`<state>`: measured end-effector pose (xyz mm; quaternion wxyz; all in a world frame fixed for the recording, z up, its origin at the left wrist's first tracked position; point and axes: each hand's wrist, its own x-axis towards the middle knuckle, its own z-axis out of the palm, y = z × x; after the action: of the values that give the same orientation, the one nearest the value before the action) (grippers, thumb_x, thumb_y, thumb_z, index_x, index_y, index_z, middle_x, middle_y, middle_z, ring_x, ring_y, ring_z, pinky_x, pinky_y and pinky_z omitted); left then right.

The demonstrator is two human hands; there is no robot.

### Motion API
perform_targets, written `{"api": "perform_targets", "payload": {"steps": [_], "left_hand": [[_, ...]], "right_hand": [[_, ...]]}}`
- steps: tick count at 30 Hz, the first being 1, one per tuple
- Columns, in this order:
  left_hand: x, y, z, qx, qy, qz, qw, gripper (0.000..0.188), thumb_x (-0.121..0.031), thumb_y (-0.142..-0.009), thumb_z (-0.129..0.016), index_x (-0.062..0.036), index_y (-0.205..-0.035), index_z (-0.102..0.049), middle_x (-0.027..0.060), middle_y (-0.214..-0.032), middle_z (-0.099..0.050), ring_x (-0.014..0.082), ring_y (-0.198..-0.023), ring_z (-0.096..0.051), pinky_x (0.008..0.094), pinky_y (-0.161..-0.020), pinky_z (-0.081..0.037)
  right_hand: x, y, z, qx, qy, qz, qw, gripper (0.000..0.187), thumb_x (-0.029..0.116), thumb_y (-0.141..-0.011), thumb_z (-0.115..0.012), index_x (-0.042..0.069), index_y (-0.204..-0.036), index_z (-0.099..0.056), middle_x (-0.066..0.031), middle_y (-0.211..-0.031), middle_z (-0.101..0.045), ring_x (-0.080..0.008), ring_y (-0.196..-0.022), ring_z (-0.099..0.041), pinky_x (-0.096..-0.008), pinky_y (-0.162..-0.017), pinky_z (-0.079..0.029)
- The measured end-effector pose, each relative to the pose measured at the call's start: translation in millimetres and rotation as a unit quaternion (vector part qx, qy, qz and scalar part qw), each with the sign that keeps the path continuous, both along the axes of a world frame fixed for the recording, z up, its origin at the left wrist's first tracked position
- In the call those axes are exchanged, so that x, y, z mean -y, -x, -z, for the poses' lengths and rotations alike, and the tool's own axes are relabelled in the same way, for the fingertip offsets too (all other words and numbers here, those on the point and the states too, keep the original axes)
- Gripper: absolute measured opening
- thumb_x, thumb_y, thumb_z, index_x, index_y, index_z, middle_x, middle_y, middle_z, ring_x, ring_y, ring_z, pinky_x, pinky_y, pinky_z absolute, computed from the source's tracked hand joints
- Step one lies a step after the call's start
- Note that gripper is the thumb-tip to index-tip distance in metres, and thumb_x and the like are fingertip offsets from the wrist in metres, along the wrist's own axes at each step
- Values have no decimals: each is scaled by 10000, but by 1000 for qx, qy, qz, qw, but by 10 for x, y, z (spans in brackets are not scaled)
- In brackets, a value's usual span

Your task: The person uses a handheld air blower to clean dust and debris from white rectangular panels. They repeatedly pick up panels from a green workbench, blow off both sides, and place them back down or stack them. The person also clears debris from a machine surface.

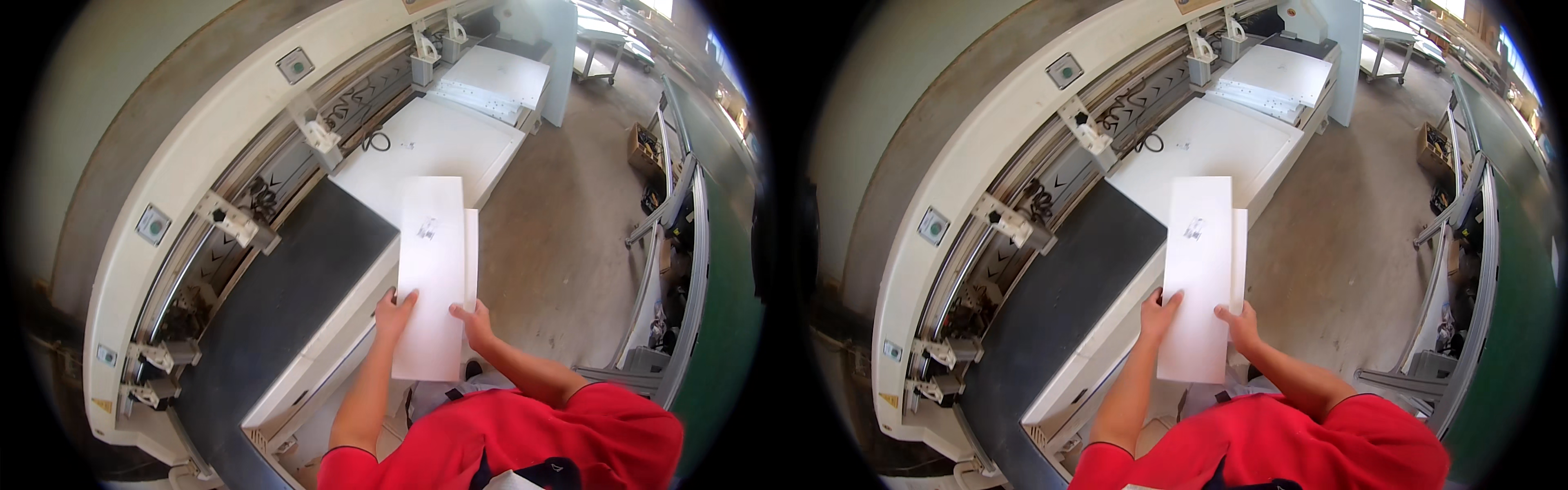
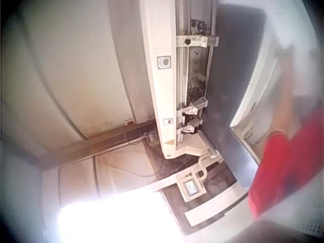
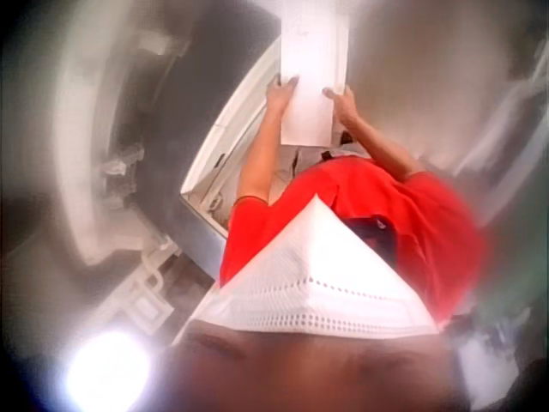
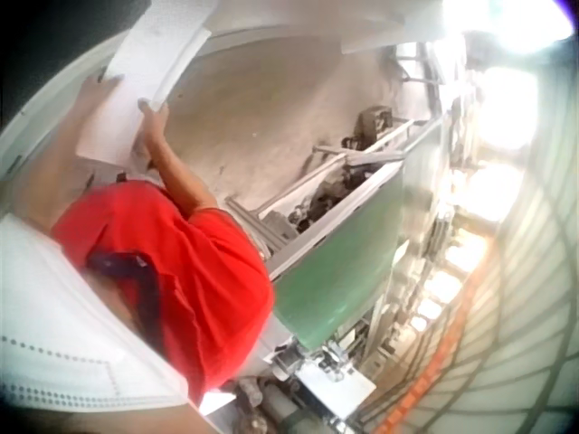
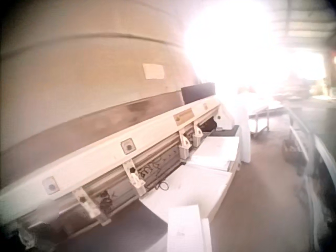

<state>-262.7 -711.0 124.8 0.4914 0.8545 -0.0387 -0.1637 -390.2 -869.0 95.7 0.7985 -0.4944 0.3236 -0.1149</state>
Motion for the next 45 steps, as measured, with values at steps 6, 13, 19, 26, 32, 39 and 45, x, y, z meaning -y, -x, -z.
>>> {"api": "perform_targets", "payload": {"steps": [6,13,19,26,32,39,45], "left_hand": [[684,-1951,321,258,-130,78,954,593,-277,-776,-752,46,-1237,-568,200,-1176,-589,331,-1075,-553,433,-936,-456],[657,-4023,669,344,-304,63,886,672,-490,-853,-607,27,-1277,-544,236,-1358,-496,387,-1317,-400,510,-1090,-314],[825,-4605,715,135,-344,68,927,818,-685,-919,-351,21,-1251,-596,241,-1373,-507,409,-1315,-422,459,-1116,-296],[733,-4872,1181,320,-241,29,916,836,-674,-919,-374,-8,-1424,-392,242,-1459,-405,403,-1321,-407,430,-1104,-309],[1030,-4244,723,235,-392,51,888,844,-631,-853,-524,-37,-1436,-384,252,-1384,-462,420,-1275,-433,560,-1042,-306],[943,-2794,432,123,-431,50,893,740,-676,-793,-591,-8,-1109,-618,224,-1060,-626,402,-975,-607,509,-853,-475],[1078,-2452,610,-80,-256,59,961,579,-512,-793,-729,52,-920,-683,231,-943,-691,332,-872,-668,420,-789,-494]], "right_hand": [[955,-1483,162,-20,18,142,990,361,134,-810,-736,-52,-1074,-575,-139,-991,-660,-212,-868,-644,-341,-774,-517],[1605,-2432,338,-177,124,155,964,676,248,-749,-812,-48,-1237,-449,-187,-1092,-614,-264,-963,-628,-365,-842,-513],[2486,-2923,177,-132,-54,258,956,834,300,-745,-824,-30,-1354,-361,-177,-1145,-605,-280,-960,-636,-396,-837,-523],[2743,-3127,255,-86,-73,179,977,619,323,-772,-781,-4,-1234,-532,-158,-1124,-632,-279,-998,-629,-425,-868,-523],[3126,-2789,566,-67,-118,176,975,555,273,-759,-792,-36,-1164,-572,-152,-1023,-655,-260,-897,-647,-403,-799,-538],[3791,-2042,462,-18,-87,96,991,502,235,-742,-802,-37,-1113,-602,-136,-993,-653,-242,-886,-639,-381,-798,-532],[4313,-1553,876,-32,-69,60,995,583,243,-707,-816,-38,-1157,-575,-142,-1048,-642,-229,-938,-628,-381,-837,-514]]}}
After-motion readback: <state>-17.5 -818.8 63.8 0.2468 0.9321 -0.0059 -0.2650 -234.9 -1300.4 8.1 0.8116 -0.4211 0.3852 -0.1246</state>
